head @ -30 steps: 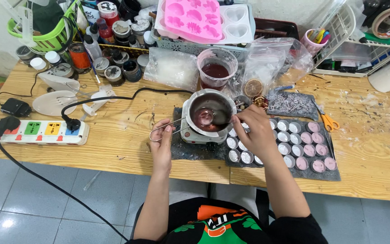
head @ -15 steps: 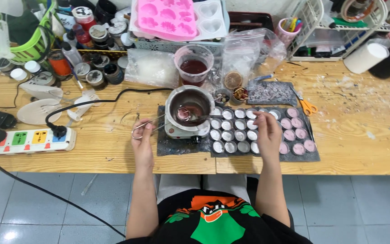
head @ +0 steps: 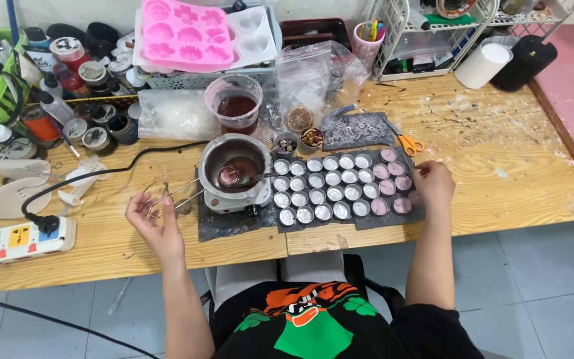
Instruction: Pouring melted wax from a small heating pot into several small metal candle tins arranged on a mat.
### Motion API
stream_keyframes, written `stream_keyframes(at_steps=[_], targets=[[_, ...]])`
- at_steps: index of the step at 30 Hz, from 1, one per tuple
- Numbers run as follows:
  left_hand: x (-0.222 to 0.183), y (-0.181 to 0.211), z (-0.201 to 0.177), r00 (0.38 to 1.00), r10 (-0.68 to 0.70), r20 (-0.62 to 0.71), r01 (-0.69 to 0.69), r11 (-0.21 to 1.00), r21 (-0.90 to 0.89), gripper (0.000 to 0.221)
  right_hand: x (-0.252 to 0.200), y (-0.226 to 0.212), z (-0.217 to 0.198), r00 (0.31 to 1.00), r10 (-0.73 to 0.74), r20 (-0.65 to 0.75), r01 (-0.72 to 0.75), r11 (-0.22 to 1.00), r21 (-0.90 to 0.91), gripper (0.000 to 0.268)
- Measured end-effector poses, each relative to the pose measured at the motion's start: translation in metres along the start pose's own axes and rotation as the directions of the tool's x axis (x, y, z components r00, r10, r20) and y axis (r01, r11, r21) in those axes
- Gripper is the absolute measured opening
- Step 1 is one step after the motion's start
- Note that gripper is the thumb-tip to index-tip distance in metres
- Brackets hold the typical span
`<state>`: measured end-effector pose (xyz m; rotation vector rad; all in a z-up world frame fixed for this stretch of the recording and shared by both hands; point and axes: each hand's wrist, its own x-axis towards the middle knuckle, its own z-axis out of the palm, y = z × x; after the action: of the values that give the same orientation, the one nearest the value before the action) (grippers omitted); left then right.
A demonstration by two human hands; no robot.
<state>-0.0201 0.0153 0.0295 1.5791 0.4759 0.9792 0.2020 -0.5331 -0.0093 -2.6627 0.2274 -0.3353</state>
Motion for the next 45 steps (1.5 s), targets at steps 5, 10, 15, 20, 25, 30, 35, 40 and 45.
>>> stream_keyframes(at_steps=[5, 10, 15, 20, 25, 30, 35, 40, 45], targets=[[0.000, 0.031, -0.003, 0.989, 0.124, 0.077, -0.144, 0.917, 0.372, 0.034, 0.005, -0.001, 0.000, 0.992, 0.105, 0.064, -0.105, 0.994, -0.002, 0.025], [0.001, 0.045, -0.003, 0.966, 0.189, 0.175, -0.250, 0.856, 0.453, 0.025, 0.008, 0.005, -0.001, 0.991, 0.132, 0.024, -0.134, 0.985, 0.106, 0.026], [0.012, 0.040, -0.013, 0.905, 0.230, 0.359, -0.403, 0.734, 0.546, 0.026, 0.005, 0.016, -0.013, 0.985, -0.014, -0.172, 0.101, 0.858, 0.504, 0.018], [0.017, 0.054, -0.014, 0.872, 0.162, 0.462, -0.429, 0.708, 0.561, 0.039, -0.044, -0.118, -0.077, 0.931, -0.275, -0.238, 0.364, 0.725, 0.585, 0.015], [0.021, 0.044, -0.015, 0.839, 0.125, 0.530, -0.465, 0.670, 0.578, 0.048, -0.090, -0.250, -0.109, 0.802, -0.595, -0.052, 0.501, 0.622, 0.602, 0.018], [0.021, 0.035, -0.015, 0.815, 0.125, 0.565, -0.489, 0.672, 0.556, 0.047, -0.103, -0.339, -0.103, 0.368, -0.928, 0.052, 0.920, 0.371, 0.123, 0.023], [0.019, 0.049, -0.015, 0.828, 0.158, 0.538, -0.479, 0.697, 0.533, 0.044, -0.088, -0.374, -0.043, 0.053, -0.982, 0.180, 0.997, 0.044, -0.056, 0.026], [0.019, 0.057, -0.014, 0.835, 0.189, 0.518, -0.475, 0.724, 0.501, 0.041, -0.090, -0.396, -0.032, -0.080, -0.930, 0.359, 0.972, -0.153, -0.179, 0.004], [0.021, 0.059, -0.015, 0.827, 0.210, 0.521, -0.487, 0.730, 0.480, 0.039, -0.083, -0.393, -0.027, -0.145, -0.933, 0.330, 0.981, -0.180, -0.078, 0.003]])
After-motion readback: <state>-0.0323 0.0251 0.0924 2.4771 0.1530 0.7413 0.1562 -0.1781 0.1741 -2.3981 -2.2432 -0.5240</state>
